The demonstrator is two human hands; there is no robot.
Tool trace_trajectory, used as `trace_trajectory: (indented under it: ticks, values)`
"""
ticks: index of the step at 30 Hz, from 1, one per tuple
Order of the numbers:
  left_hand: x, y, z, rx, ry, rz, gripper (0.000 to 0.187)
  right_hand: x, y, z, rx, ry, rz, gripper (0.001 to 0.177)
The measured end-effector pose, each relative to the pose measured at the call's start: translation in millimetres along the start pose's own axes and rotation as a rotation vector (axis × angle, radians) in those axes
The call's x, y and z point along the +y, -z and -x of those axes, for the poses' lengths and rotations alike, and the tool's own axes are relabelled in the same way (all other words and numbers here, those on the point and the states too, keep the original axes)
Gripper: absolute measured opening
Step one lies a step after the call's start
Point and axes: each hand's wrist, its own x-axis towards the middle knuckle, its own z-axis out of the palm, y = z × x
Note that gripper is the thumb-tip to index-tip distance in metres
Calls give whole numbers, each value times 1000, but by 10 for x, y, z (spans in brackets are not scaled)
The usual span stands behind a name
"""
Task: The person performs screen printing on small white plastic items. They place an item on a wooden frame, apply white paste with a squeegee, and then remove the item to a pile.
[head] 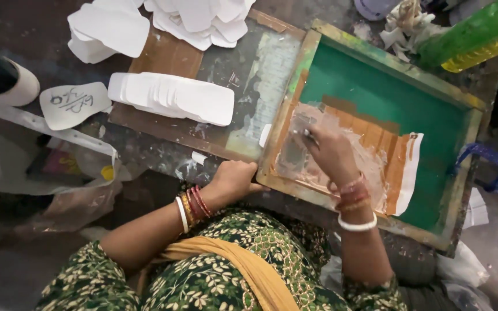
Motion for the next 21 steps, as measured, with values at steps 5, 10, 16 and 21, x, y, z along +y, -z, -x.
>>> trace_trajectory:
  ticks: [5,10,16,21]
  values:
    - [-44,-96,38,38,6,-27,54,-104,-178,36,98,36,-140,18]
    - [-92,-124,20,84,-20,-30,51,-448,-297,762,227,114,-162,34]
    - [80,294,49,158,-33,217,46,-562,-179,1067,374,15,-216,35]
    - [171,322,-211,67,-492,729,42,-530,204,1244,910,62,14,11]
